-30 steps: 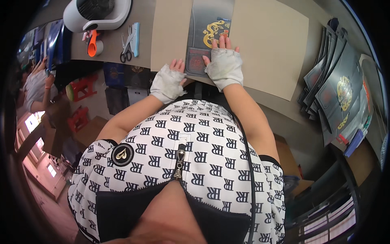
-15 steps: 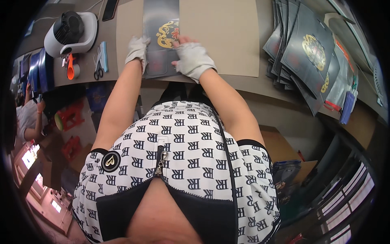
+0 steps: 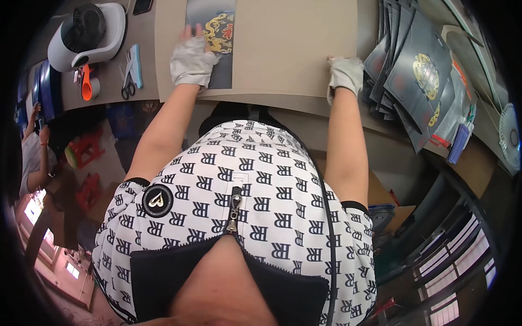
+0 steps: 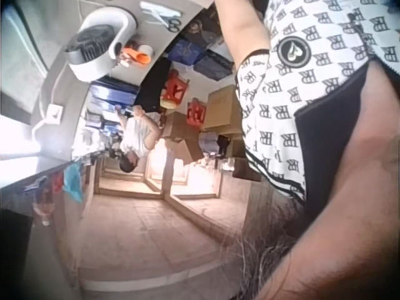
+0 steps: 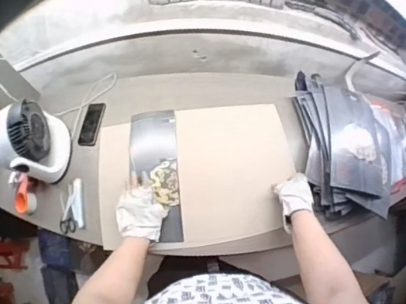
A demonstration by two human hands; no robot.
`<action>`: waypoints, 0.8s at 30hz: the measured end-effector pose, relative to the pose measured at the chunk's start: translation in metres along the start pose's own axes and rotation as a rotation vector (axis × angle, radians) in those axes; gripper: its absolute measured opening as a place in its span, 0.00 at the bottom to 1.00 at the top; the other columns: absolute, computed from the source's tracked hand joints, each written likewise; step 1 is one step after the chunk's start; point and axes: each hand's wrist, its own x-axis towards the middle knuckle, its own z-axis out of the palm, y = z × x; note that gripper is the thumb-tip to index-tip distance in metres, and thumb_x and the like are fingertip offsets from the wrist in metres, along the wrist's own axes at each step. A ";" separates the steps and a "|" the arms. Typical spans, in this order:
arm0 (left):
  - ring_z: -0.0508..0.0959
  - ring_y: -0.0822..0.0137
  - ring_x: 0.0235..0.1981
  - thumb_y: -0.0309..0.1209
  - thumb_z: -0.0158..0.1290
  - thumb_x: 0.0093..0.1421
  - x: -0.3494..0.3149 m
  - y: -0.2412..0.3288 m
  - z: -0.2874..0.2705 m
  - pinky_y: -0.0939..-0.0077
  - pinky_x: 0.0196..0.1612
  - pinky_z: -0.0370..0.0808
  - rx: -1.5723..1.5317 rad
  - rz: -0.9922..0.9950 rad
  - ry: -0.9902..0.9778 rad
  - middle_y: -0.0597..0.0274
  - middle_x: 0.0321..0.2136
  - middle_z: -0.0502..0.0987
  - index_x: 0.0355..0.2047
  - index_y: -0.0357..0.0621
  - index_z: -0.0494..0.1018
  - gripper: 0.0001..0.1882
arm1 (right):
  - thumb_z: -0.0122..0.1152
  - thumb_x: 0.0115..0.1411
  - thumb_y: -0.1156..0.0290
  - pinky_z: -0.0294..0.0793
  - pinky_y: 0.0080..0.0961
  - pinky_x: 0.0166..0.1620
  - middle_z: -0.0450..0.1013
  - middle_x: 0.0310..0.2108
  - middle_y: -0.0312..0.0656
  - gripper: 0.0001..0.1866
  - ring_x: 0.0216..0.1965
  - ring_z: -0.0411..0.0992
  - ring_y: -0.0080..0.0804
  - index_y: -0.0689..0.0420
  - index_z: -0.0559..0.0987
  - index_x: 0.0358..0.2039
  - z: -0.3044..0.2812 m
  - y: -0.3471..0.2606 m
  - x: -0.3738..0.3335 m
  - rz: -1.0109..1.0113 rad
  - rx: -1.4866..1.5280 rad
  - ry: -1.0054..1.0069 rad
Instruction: The person folds printed cardboard packaging sheets along crease lines by hand and places them onto a stack on the table.
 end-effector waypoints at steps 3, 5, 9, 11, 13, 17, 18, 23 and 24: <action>0.63 0.42 0.73 0.51 0.55 0.66 0.006 0.006 -0.002 0.47 0.72 0.61 -0.044 0.043 -0.110 0.49 0.71 0.67 0.71 0.60 0.68 0.34 | 0.58 0.59 0.37 0.73 0.44 0.63 0.77 0.56 0.63 0.38 0.60 0.75 0.57 0.62 0.84 0.52 -0.006 0.004 0.015 -0.066 -0.129 -0.060; 0.62 0.43 0.74 0.52 0.55 0.66 0.010 0.016 -0.006 0.47 0.73 0.61 -0.048 0.048 -0.127 0.51 0.72 0.67 0.71 0.61 0.69 0.34 | 0.60 0.61 0.38 0.74 0.44 0.62 0.78 0.53 0.64 0.38 0.60 0.75 0.58 0.64 0.83 0.53 0.004 0.020 0.035 -0.084 -0.168 -0.008; 0.62 0.44 0.74 0.52 0.55 0.66 0.001 0.010 -0.007 0.48 0.72 0.61 -0.037 0.034 -0.132 0.54 0.72 0.67 0.69 0.59 0.71 0.33 | 0.66 0.62 0.41 0.77 0.44 0.58 0.81 0.47 0.61 0.37 0.58 0.76 0.59 0.67 0.81 0.52 -0.003 0.015 -0.009 -0.509 -0.181 0.271; 0.63 0.45 0.73 0.50 0.56 0.66 0.008 0.012 -0.023 0.50 0.72 0.63 -0.045 0.041 -0.130 0.53 0.71 0.68 0.69 0.56 0.71 0.33 | 0.67 0.62 0.42 0.76 0.46 0.59 0.80 0.49 0.60 0.37 0.59 0.75 0.59 0.64 0.79 0.57 -0.020 -0.015 -0.053 -0.735 -0.111 0.402; 0.64 0.50 0.73 0.48 0.47 0.70 0.022 0.019 -0.051 0.56 0.76 0.56 -0.004 0.100 -0.309 0.44 0.69 0.69 0.70 0.37 0.67 0.35 | 0.66 0.62 0.42 0.75 0.49 0.62 0.78 0.54 0.61 0.38 0.61 0.74 0.58 0.60 0.77 0.61 -0.021 -0.034 -0.077 -0.844 0.024 0.495; 0.67 0.52 0.71 0.49 0.47 0.70 0.019 0.018 -0.045 0.57 0.76 0.56 -0.025 0.100 -0.237 0.46 0.67 0.72 0.68 0.38 0.69 0.34 | 0.66 0.63 0.42 0.64 0.60 0.68 0.64 0.70 0.58 0.39 0.71 0.63 0.56 0.42 0.70 0.71 -0.004 -0.084 -0.104 -1.008 0.067 0.409; 0.67 0.52 0.71 0.49 0.47 0.70 0.022 0.022 -0.048 0.57 0.76 0.56 -0.056 0.110 -0.241 0.47 0.67 0.72 0.68 0.39 0.69 0.34 | 0.67 0.62 0.43 0.63 0.60 0.69 0.60 0.74 0.56 0.41 0.73 0.59 0.58 0.38 0.68 0.73 0.003 -0.095 -0.104 -1.037 0.020 0.411; 0.67 0.53 0.71 0.48 0.47 0.70 0.026 0.028 -0.049 0.58 0.76 0.56 -0.058 0.116 -0.262 0.48 0.67 0.72 0.68 0.40 0.69 0.34 | 0.65 0.61 0.37 0.54 0.69 0.71 0.58 0.75 0.51 0.41 0.76 0.54 0.53 0.35 0.69 0.72 0.031 -0.129 -0.105 -1.055 -0.085 0.382; 0.67 0.53 0.71 0.48 0.47 0.70 0.026 0.030 -0.049 0.58 0.76 0.56 -0.036 0.115 -0.248 0.49 0.67 0.73 0.68 0.39 0.70 0.33 | 0.63 0.61 0.35 0.55 0.69 0.70 0.59 0.75 0.49 0.41 0.76 0.55 0.51 0.36 0.70 0.71 0.033 -0.132 -0.105 -1.023 -0.134 0.369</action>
